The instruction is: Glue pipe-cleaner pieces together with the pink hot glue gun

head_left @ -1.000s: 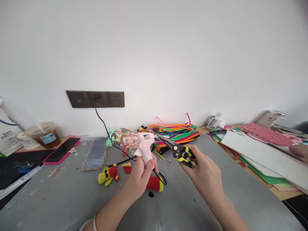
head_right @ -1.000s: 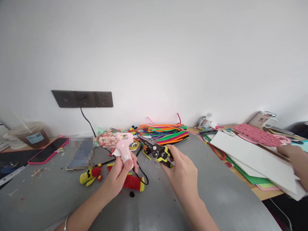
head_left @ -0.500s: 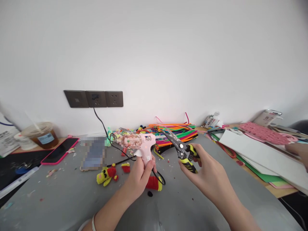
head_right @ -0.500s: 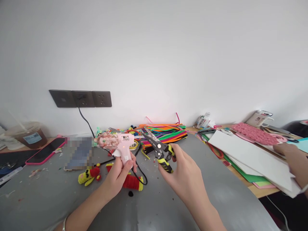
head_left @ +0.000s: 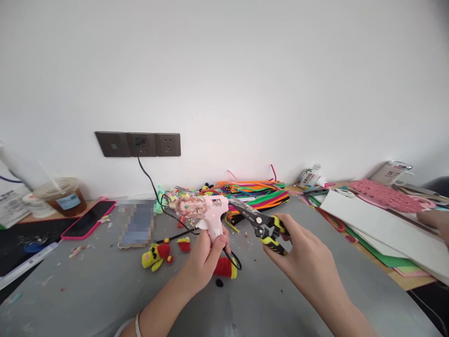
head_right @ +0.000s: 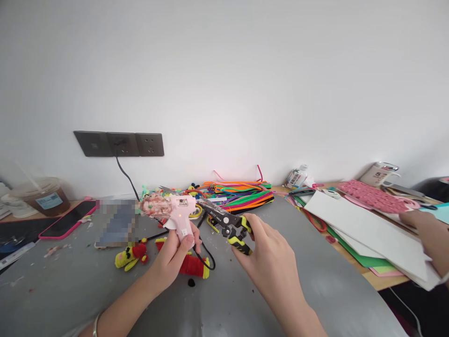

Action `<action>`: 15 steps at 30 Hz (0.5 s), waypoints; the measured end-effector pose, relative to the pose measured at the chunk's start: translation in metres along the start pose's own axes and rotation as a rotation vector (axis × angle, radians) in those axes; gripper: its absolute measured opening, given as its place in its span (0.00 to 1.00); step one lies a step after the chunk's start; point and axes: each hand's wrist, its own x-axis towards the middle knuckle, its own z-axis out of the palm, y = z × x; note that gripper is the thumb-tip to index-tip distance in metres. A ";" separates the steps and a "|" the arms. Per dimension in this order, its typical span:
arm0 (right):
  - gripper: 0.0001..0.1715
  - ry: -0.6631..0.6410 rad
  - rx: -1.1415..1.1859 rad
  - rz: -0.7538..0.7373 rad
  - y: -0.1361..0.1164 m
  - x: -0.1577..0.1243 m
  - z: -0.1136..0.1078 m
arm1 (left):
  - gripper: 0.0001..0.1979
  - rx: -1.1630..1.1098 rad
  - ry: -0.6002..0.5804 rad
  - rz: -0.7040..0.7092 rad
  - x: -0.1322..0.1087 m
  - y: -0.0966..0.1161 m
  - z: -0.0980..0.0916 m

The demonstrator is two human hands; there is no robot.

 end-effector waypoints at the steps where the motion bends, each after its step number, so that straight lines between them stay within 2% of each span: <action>1: 0.18 -0.001 0.002 0.006 0.001 0.000 0.000 | 0.12 -0.007 -0.004 0.005 0.000 0.000 0.000; 9: 0.13 -0.035 0.043 0.089 0.003 0.003 -0.003 | 0.13 -0.012 -0.003 0.005 0.001 0.002 0.000; 15: 0.17 -0.047 0.271 0.225 0.000 0.004 -0.008 | 0.14 -0.060 0.010 -0.023 0.001 0.003 0.000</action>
